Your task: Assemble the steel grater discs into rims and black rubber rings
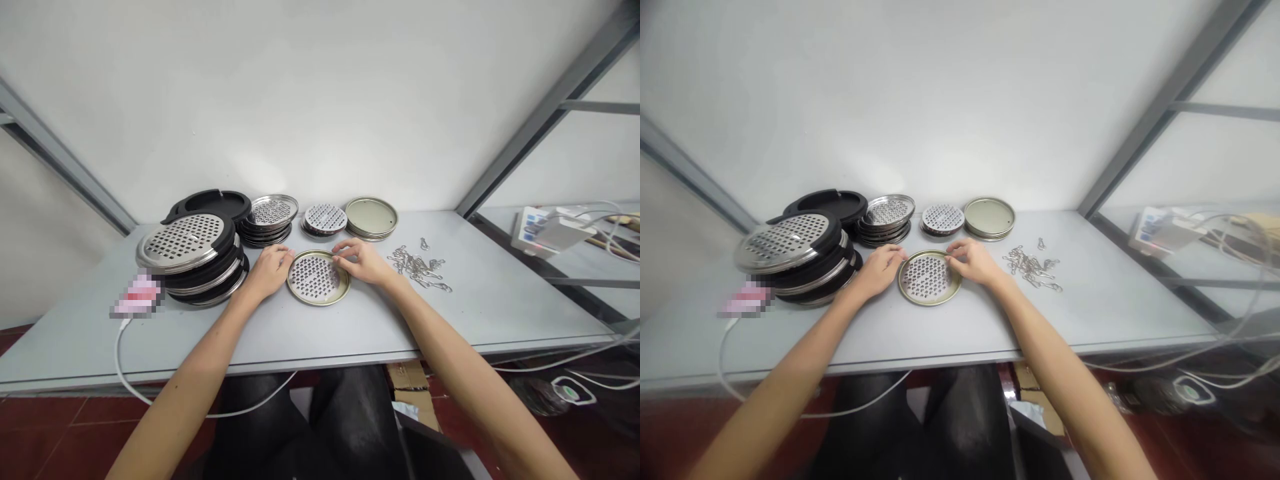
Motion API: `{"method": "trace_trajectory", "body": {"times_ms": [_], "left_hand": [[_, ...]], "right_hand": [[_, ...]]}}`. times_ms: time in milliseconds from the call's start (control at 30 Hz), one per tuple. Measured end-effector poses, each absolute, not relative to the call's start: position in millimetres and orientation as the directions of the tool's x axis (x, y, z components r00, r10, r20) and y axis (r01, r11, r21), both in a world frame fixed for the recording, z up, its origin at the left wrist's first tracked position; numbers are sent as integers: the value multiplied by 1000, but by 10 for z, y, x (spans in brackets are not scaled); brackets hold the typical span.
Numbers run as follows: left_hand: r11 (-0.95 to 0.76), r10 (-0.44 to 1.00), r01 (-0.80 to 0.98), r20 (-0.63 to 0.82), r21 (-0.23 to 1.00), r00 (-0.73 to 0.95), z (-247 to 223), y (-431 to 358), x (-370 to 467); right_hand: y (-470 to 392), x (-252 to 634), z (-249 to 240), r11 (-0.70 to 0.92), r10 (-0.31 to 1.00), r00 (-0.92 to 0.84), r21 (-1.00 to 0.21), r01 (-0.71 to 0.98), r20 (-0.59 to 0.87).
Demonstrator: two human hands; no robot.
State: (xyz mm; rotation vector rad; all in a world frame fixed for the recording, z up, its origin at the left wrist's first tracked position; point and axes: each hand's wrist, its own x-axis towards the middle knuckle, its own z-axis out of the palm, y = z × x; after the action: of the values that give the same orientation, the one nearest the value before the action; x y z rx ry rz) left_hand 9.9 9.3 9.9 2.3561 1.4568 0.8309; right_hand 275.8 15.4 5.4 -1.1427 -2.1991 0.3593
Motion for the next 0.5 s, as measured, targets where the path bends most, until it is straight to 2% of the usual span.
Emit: {"method": "trace_trajectory", "body": {"times_ms": [133,300,500], "left_hand": [[-475,878,733,324,488,354,73,93,115],[-479,877,735,300,479,376,55,96,120],[-468,883,739,281,484,375,69,82,131]], "right_hand": [[61,2770,116,619,785,-456,-489,614,420],[-34,2768,146,532,847,-408,-541,651,343],[-14,2759,103,523,851,-441,-529,668,285]]}}
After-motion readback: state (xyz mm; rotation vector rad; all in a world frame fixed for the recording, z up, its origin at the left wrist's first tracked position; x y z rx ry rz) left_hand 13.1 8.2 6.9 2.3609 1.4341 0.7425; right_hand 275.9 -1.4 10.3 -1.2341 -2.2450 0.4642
